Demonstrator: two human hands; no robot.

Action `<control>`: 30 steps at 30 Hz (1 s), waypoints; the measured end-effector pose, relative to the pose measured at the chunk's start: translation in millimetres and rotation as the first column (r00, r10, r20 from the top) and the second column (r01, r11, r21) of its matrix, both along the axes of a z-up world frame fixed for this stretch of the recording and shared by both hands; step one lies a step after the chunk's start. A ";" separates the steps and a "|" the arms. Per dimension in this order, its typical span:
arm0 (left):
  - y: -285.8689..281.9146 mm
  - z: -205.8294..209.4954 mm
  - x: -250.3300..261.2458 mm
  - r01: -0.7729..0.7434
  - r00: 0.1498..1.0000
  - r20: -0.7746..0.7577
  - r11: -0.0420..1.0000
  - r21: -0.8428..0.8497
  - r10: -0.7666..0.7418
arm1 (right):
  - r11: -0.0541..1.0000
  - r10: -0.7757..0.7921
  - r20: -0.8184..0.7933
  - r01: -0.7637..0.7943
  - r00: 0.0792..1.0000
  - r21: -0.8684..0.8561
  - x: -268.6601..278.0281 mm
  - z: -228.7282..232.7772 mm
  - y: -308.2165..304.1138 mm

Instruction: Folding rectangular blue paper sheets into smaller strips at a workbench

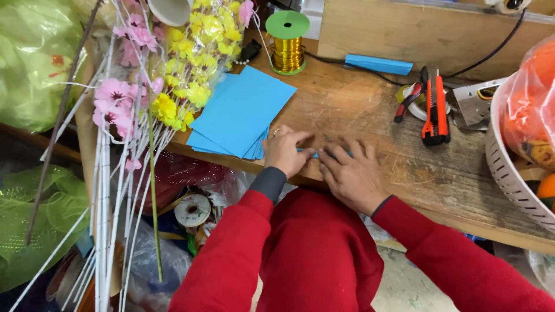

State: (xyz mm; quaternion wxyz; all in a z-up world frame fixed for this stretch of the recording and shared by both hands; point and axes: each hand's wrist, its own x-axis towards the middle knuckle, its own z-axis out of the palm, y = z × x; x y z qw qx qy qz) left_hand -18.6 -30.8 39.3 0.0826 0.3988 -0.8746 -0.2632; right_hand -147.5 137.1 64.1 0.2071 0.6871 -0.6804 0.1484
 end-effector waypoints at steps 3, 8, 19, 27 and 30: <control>1.9 12.2 2.0 -0.002 0.999 0.043 0.998 0.065 -0.001 | 1.000 0.006 -0.023 -0.006 1.000 0.008 -12.2 -5.1 5.3; -1.1 19.4 -0.7 -0.003 0.992 0.123 0.992 0.123 -0.012 | 0.999 -0.003 -0.078 0.006 0.997 0.040 -47.6 -3.7 33.1; 44.6 75.4 -11.8 0.026 0.979 0.205 0.999 -0.032 -0.019 | 1.000 0.003 0.138 -0.002 0.990 -0.007 -65.5 -17.1 46.0; 59.5 51.1 -35.5 0.106 0.945 0.313 0.994 -0.027 -0.092 | 0.993 -0.067 0.150 0.052 0.986 0.106 -67.6 -19.0 52.6; 50.3 43.4 -23.6 0.077 0.947 0.318 0.993 -0.087 -0.046 | 0.991 -0.076 0.137 0.059 0.988 0.122 -70.8 -16.8 54.0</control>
